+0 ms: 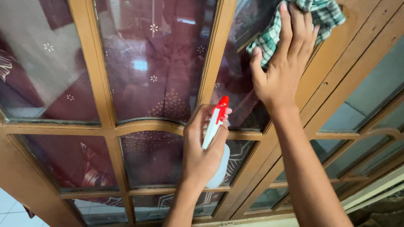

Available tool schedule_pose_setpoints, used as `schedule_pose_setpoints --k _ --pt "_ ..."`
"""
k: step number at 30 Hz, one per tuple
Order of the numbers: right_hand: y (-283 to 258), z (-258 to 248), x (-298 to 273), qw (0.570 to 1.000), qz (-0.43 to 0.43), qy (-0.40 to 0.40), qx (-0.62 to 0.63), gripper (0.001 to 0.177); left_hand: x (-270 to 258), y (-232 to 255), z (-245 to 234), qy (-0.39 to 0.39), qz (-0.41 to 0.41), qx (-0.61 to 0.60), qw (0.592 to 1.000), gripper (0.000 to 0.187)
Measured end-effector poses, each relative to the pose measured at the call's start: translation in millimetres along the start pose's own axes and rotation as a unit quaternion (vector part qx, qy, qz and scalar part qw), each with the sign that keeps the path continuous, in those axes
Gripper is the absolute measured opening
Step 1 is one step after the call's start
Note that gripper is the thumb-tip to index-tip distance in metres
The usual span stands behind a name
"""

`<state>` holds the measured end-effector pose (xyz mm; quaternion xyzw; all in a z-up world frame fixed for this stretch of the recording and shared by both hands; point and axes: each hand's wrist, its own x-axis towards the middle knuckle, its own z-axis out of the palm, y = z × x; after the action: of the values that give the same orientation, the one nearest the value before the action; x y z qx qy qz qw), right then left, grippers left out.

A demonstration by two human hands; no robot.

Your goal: The person sprays a cleaning solution onto the glass panels of a wooden door and wipes them with a cloth. They repeatedly spray and wipe different sections of the glass, moving the cloth across the surface to remove dirt and streaks.

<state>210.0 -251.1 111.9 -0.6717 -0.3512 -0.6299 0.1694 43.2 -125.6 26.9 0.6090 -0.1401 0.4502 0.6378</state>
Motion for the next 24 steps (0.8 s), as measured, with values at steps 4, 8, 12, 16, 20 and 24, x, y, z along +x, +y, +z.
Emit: schedule_pose_setpoints --k 4,8,12,16,20,24 --pt "5 -1 -33 1.0 0.015 -0.005 0.01 0.071 0 0 0 -0.001 -0.048 -0.027 0.998 0.014" --pt "-22 14 -107 0.999 0.034 -0.031 0.015 0.075 -1 -2 -5 -0.003 -0.004 -0.022 1.0 0.017" --pt "-30 13 -122 0.996 0.057 -0.067 0.016 0.078 1 -3 -7 0.004 0.003 -0.033 0.999 0.016" --pt "-24 15 -66 0.996 0.088 -0.009 0.016 0.073 1 -2 -11 0.021 -0.04 -0.012 0.999 0.013" --pt "-36 25 0 0.992 0.117 0.031 0.025 0.068 1 1 -17 0.03 -0.03 0.018 0.999 0.011" --pt "-65 27 -9 0.998 0.045 -0.02 0.036 0.061 3 0 -24 0.036 -0.03 0.014 0.999 0.013"
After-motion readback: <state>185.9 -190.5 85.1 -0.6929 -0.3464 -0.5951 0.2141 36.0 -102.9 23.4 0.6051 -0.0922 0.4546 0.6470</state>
